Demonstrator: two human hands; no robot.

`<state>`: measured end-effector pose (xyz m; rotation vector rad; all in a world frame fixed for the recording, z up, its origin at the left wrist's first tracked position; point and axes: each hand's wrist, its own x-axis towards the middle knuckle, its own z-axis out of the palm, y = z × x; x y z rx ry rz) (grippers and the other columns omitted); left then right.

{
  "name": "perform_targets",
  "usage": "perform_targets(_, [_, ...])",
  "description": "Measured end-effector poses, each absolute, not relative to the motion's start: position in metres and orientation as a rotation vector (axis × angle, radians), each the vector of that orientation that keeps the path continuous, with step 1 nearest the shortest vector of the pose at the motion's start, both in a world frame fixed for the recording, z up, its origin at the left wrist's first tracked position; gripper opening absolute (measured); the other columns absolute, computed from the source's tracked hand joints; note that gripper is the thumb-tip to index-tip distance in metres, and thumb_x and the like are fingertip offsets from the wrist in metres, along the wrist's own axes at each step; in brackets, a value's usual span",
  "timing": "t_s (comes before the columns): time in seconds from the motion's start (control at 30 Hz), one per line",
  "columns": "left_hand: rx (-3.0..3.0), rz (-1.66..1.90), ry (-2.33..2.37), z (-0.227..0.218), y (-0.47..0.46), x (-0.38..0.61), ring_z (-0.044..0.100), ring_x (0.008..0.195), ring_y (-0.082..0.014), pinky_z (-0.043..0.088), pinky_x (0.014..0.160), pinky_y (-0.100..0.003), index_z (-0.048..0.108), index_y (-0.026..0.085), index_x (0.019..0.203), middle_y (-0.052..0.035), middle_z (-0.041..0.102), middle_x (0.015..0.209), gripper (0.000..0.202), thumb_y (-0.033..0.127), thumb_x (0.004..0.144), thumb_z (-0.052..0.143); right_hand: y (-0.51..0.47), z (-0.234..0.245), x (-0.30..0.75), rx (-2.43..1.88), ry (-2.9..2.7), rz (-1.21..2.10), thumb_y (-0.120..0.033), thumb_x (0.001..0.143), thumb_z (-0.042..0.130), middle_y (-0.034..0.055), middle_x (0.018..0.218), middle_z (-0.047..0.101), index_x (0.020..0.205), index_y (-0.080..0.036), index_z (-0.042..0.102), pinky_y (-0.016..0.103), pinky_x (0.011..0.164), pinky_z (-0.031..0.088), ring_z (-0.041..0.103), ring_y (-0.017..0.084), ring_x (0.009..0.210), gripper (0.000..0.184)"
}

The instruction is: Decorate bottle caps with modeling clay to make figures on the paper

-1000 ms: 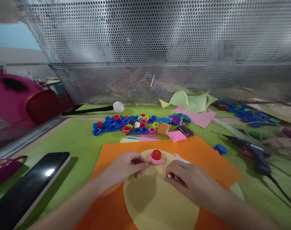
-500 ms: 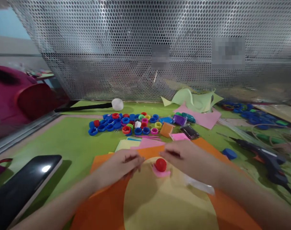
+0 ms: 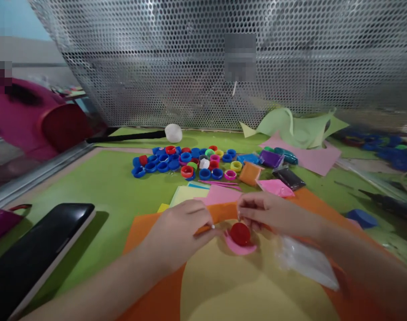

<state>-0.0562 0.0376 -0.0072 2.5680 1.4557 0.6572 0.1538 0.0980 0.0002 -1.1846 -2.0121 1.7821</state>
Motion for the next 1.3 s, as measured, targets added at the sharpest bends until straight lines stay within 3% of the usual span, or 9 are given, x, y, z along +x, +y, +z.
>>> perform_targets(0.2, [2.497,0.687,1.383,-0.013,0.038,-0.059,0.059,0.073,-0.0125,0.047,0.067,-0.021,0.065,0.018,0.08,-0.0001,0.064,0.076,0.015,0.021,0.086,0.051,0.091,-0.001,0.149,-1.212,-2.047,1.739,-0.027,0.086,0.047,-0.0012,0.07,0.053,0.074,-0.017,0.051,0.018,0.05,0.037,0.05,0.008,0.059,0.016])
perform_targets(0.4, [2.435,0.677,1.374,-0.01,0.034,-0.061,0.061,0.085,-0.0126,0.049,0.075,-0.021,0.063,0.02,0.099,-0.0028,0.064,0.095,0.028,0.017,0.09,0.037,0.087,-0.002,0.144,-1.295,-2.042,1.744,-0.026,0.087,0.044,0.0,0.07,0.055,0.072,-0.018,0.051,0.019,0.049,0.039,0.052,0.009,0.058,0.018])
perform_targets(0.67, [2.286,0.565,1.44,0.001,0.028,-0.064,0.061,0.083,-0.0113,0.046,0.07,-0.018,0.066,0.027,0.088,0.0024,0.066,0.092,0.023,0.017,0.087,0.045,0.09,-0.006,0.144,-1.283,-1.922,1.803,-0.014,0.081,0.048,-0.0012,0.07,0.057,0.074,-0.017,0.054,0.019,0.054,0.044,0.056,0.008,0.058,0.009])
perform_targets(0.87, [2.179,0.295,1.531,0.013,0.026,-0.058,0.056,0.064,-0.0111,0.04,0.056,-0.02,0.061,0.02,0.07,0.0025,0.06,0.071,0.027,0.03,0.088,0.044,0.09,-0.004,0.143,-1.365,-1.821,1.846,-0.014,0.078,0.054,-0.0041,0.06,0.054,0.075,-0.016,0.054,0.014,0.043,0.035,0.049,0.004,0.048,0.004])
perform_targets(1.1, [2.153,0.087,1.577,0.012,0.026,-0.054,0.053,0.06,-0.011,0.037,0.052,-0.02,0.057,0.018,0.073,0.0031,0.058,0.073,0.01,0.025,0.081,0.057,0.092,0.001,0.142,-1.4,-1.781,1.898,-0.016,0.077,0.059,-0.0035,0.058,0.056,0.076,-0.014,0.055,0.013,0.038,0.03,0.046,0.003,0.045,0.005])
perform_targets(1.3, [2.43,0.274,1.363,0.001,0.027,-0.059,0.057,0.069,-0.0139,0.043,0.059,-0.022,0.062,0.017,0.077,0.0,0.063,0.072,0.014,0.02,0.085,0.051,0.094,-0.014,0.147,-1.275,-1.789,1.904,-0.024,0.079,0.059,-0.0022,0.063,0.058,0.076,-0.016,0.056,0.017,0.046,0.04,0.053,0.007,0.051,0.009])
